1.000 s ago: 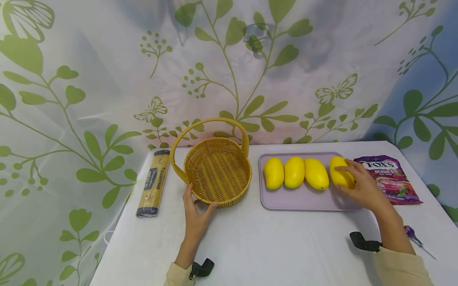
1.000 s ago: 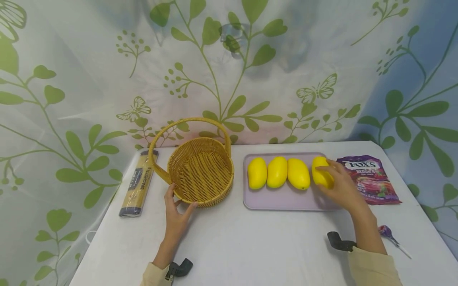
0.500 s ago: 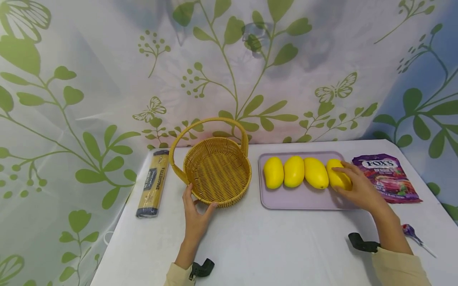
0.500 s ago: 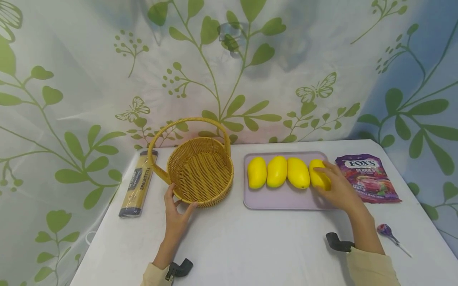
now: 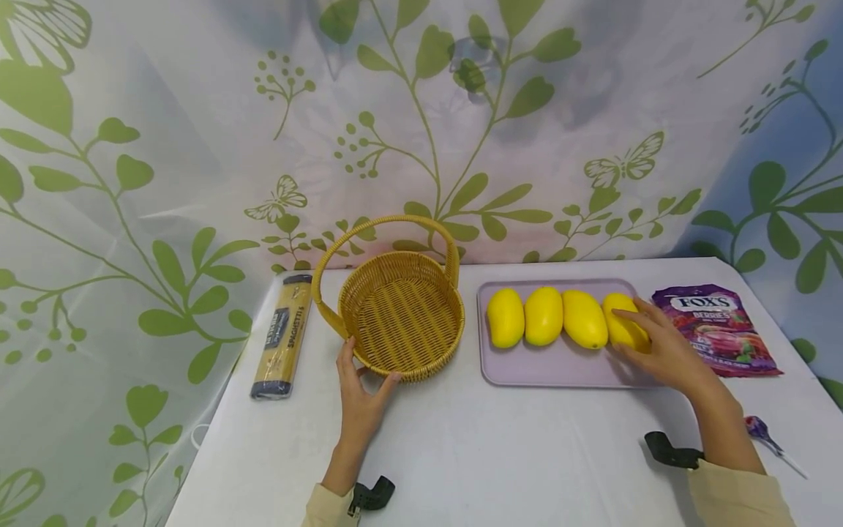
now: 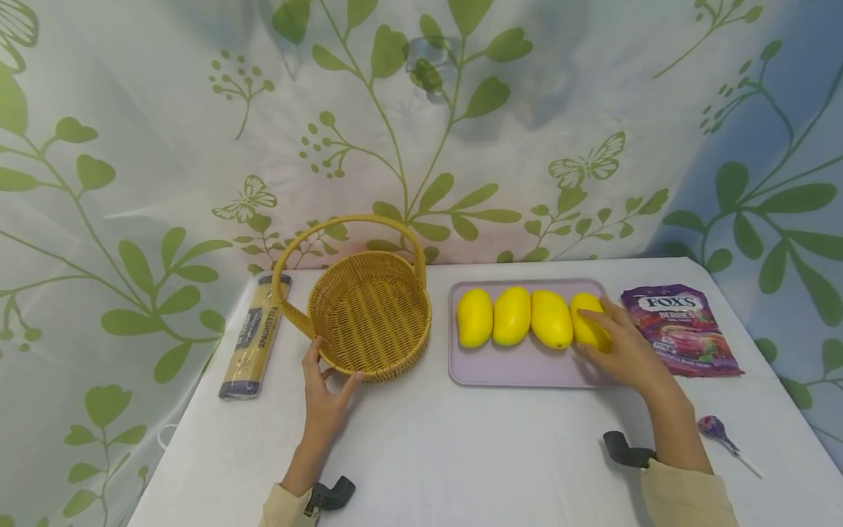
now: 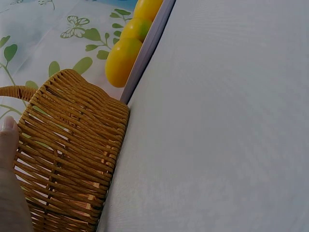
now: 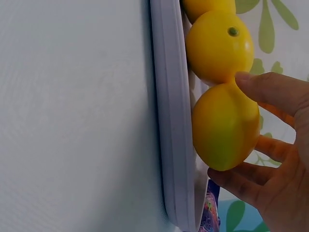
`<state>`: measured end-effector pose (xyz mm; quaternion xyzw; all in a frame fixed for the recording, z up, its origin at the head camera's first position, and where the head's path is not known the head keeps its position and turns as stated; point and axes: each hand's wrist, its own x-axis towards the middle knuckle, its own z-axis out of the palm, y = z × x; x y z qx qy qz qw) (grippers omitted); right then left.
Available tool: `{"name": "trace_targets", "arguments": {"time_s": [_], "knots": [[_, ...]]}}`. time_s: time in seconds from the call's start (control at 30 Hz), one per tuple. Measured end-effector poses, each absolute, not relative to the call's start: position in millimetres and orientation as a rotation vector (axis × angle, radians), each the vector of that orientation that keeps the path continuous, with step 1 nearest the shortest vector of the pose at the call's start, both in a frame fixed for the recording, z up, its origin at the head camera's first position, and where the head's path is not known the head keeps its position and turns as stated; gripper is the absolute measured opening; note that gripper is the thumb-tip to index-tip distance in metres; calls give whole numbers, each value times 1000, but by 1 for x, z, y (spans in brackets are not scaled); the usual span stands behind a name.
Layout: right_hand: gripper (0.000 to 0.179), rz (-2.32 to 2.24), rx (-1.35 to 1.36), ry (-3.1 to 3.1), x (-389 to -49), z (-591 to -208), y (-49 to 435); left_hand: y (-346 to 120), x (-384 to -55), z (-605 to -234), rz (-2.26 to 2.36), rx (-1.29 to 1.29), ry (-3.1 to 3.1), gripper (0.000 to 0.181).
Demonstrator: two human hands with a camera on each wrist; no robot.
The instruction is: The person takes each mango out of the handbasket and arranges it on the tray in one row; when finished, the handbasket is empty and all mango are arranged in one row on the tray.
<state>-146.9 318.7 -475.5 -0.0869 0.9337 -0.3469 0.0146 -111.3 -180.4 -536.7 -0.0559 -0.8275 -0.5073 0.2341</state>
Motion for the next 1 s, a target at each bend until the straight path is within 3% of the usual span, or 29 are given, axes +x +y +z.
{"name": "trace_targets", "arguments": {"time_s": [0.43, 0.73, 1.0], "knots": [[58, -1070, -311, 2968, -142, -474, 321, -175, -116, -538, -1386, -160, -2277, 98], [64, -936, -398, 3170, -92, -478, 293, -186, -96, -511, -1215, -102, -2634, 101], [75, -720, -428, 3249, -53, -475, 264, -195, -60, -474, -743, -207, -2846, 88]]}}
